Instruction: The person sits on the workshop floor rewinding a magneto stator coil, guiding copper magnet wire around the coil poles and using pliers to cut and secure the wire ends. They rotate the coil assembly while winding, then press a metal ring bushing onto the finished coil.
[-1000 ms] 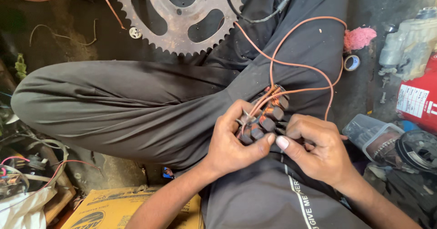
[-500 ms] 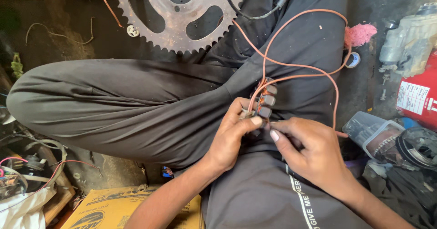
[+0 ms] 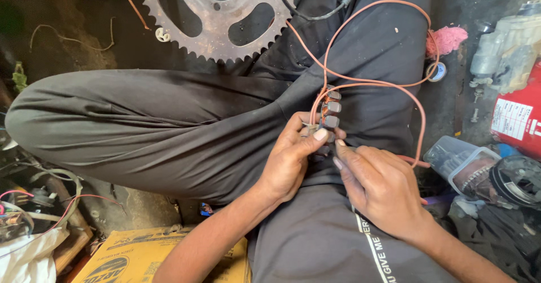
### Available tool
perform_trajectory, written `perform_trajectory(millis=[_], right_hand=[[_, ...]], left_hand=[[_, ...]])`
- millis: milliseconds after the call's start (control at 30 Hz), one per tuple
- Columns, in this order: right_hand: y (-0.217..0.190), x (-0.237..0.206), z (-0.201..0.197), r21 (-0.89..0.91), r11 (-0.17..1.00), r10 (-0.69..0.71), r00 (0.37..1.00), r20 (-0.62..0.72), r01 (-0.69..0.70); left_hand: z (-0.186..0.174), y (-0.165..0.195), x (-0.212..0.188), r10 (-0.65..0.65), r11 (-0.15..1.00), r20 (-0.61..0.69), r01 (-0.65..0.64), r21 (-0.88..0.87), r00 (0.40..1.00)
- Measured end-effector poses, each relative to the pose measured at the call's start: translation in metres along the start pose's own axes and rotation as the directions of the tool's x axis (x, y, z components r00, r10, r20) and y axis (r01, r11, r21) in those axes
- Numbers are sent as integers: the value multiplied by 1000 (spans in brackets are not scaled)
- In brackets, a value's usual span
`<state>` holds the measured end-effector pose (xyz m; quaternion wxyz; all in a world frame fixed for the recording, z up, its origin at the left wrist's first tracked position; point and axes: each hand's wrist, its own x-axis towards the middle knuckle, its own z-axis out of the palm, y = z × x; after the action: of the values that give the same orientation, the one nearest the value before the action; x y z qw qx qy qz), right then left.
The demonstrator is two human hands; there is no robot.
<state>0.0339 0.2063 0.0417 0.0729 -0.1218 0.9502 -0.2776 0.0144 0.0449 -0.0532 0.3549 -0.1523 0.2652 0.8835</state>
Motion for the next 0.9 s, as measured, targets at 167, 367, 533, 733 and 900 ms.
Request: perform_trajectory(millis=[167, 367, 533, 733, 900], right_hand=[[4, 0, -11, 47, 998, 49, 999, 11, -49], [4, -3, -17, 13, 991, 129, 990, 60, -130], [5, -2, -18, -103, 986, 143, 986, 83, -134], [13, 10, -29, -255, 964, 133, 967, 219, -75], [24, 22, -39, -332, 930, -36, 937, 348, 159]], left_hand=[[-1, -7, 5, 45, 993, 114, -32, -112, 992], [6, -36, 12, 153, 972, 124, -172, 158, 980], [2, -39, 21, 31, 970, 167, -70, 233, 985], [2, -40, 16, 66, 528, 299, -287, 799, 952], [5, -44, 19, 151, 364, 360, -390, 846, 921]])
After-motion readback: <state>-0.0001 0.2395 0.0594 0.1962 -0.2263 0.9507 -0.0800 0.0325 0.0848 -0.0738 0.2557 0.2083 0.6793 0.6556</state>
